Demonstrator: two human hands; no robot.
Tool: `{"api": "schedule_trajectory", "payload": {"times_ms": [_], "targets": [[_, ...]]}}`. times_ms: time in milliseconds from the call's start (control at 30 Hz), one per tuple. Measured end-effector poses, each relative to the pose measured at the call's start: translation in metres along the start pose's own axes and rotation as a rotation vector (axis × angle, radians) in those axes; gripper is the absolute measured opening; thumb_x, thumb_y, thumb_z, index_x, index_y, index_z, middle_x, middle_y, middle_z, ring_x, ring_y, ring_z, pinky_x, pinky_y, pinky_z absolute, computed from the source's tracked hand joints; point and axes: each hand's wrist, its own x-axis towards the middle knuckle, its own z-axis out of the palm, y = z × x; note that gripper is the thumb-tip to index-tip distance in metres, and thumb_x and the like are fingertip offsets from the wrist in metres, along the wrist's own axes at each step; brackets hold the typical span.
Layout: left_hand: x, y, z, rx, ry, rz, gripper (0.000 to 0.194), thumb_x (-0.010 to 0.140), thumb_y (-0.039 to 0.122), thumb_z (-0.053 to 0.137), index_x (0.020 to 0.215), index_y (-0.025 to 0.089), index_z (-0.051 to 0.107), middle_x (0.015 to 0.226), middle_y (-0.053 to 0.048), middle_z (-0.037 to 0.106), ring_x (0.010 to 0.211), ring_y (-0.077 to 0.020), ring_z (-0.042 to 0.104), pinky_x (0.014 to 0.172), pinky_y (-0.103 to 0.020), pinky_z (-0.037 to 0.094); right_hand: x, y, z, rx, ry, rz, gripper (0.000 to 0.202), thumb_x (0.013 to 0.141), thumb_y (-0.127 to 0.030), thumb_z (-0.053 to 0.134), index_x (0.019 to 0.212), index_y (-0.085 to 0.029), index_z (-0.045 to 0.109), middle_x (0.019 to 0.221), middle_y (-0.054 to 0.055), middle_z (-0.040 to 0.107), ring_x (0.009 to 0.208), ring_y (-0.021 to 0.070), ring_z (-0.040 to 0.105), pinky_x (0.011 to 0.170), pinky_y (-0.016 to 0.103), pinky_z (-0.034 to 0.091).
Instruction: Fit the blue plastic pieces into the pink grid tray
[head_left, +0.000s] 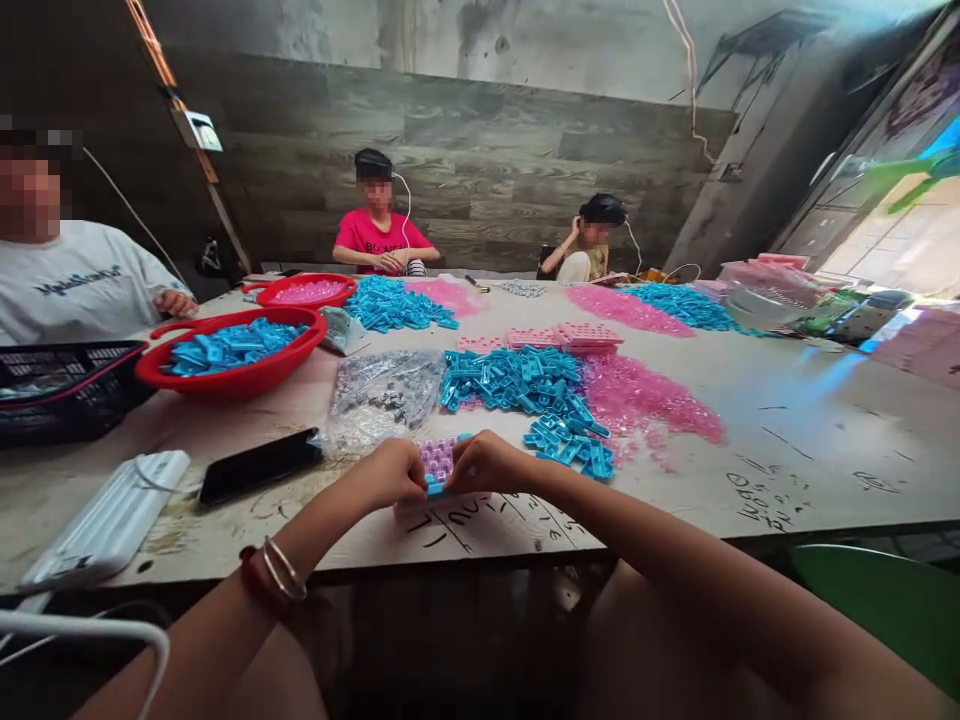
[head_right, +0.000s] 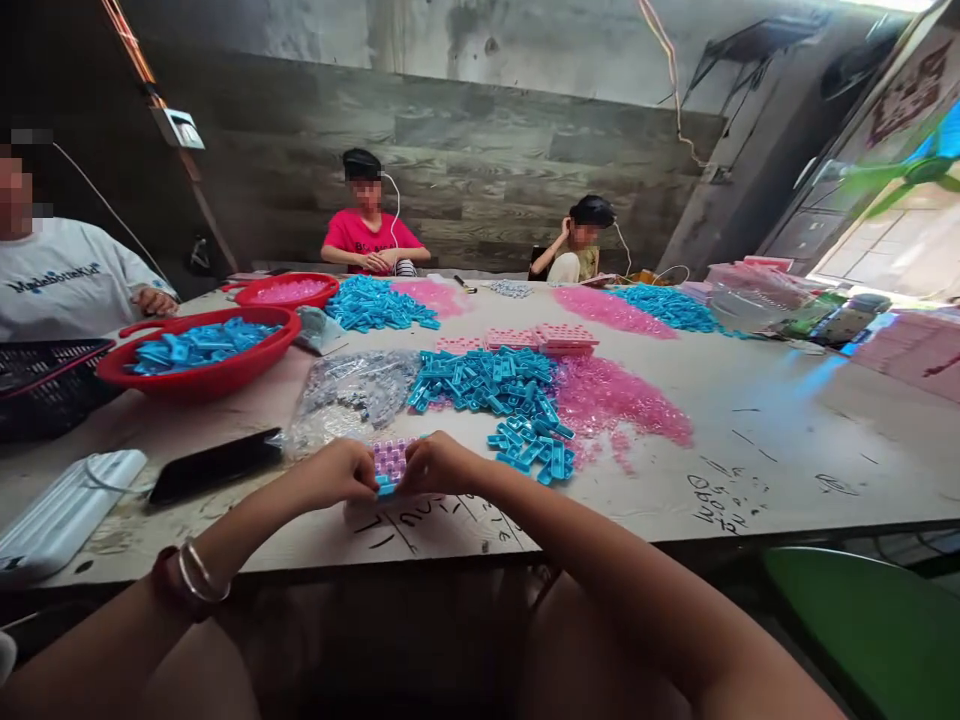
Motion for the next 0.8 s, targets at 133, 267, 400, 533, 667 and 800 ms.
{"api": "schedule_trajectory", "payload": {"times_ms": [133, 267, 400, 533, 667, 800], "targets": [[0.001, 0.000, -0.002, -0.093, -0.051, -0.013, 0.009, 0.054, 0.015, 0.058, 0.056, 0.013, 0.067, 0.050, 0.002, 0.058, 0.052, -0.0108, 0.052, 0.049, -0.018, 0.034, 0.001, -0.006, 0.000, -0.040, 0.012, 0.015, 0.005, 0.069, -0.020, 0.069, 0.071, -0.016, 0.073, 0.057, -0.002, 0.057, 0.051, 0.0063, 0.048, 0.050, 0.017, 0.037], [0.001, 0.003, -0.003, -0.098, -0.061, -0.039, 0.009, 0.053, 0.016, 0.060, 0.057, 0.013, 0.068, 0.047, 0.002, 0.058, 0.050, -0.0110, 0.052, 0.048, -0.018, 0.034, 0.000, -0.007, 0.003, -0.069, 0.023, 0.030, 0.006, 0.071, -0.020, 0.067, 0.070, -0.016, 0.072, 0.058, -0.002, 0.056, 0.051, 0.0061, 0.048, 0.051, 0.018, 0.037], [0.001, 0.003, 0.002, 0.023, -0.017, -0.031, 0.011, 0.055, 0.016, 0.056, 0.054, 0.015, 0.067, 0.043, 0.003, 0.054, 0.047, -0.0090, 0.046, 0.045, -0.018, 0.028, -0.002, -0.008, 0.006, -0.058, 0.070, 0.051, 0.006, 0.071, -0.020, 0.067, 0.071, -0.016, 0.072, 0.059, -0.002, 0.056, 0.051, 0.0059, 0.049, 0.052, 0.017, 0.037], [0.002, 0.003, 0.005, 0.113, 0.033, -0.024, 0.010, 0.053, 0.017, 0.057, 0.054, 0.014, 0.067, 0.043, 0.003, 0.052, 0.047, -0.0091, 0.044, 0.045, -0.019, 0.026, -0.002, -0.009, 0.008, -0.056, 0.062, 0.048, 0.005, 0.069, -0.018, 0.068, 0.071, -0.015, 0.073, 0.056, -0.002, 0.054, 0.048, 0.0056, 0.047, 0.050, 0.017, 0.036], [-0.001, 0.006, -0.002, 0.026, -0.036, 0.026, 0.009, 0.053, 0.018, 0.059, 0.053, 0.014, 0.067, 0.044, 0.003, 0.054, 0.048, -0.0106, 0.047, 0.047, -0.020, 0.030, -0.001, -0.009, 0.009, -0.042, 0.074, 0.072, 0.006, 0.067, -0.019, 0.070, 0.070, -0.015, 0.073, 0.055, -0.003, 0.053, 0.048, 0.0054, 0.046, 0.048, 0.017, 0.035], [-0.004, 0.010, -0.008, -0.006, -0.085, -0.014, 0.008, 0.052, 0.018, 0.060, 0.054, 0.014, 0.066, 0.048, 0.001, 0.058, 0.051, -0.0120, 0.051, 0.048, -0.020, 0.032, 0.001, -0.010, 0.010, -0.051, 0.042, 0.072, 0.005, 0.066, -0.019, 0.071, 0.070, -0.016, 0.073, 0.056, -0.003, 0.055, 0.050, 0.0062, 0.048, 0.049, 0.016, 0.036]]}}
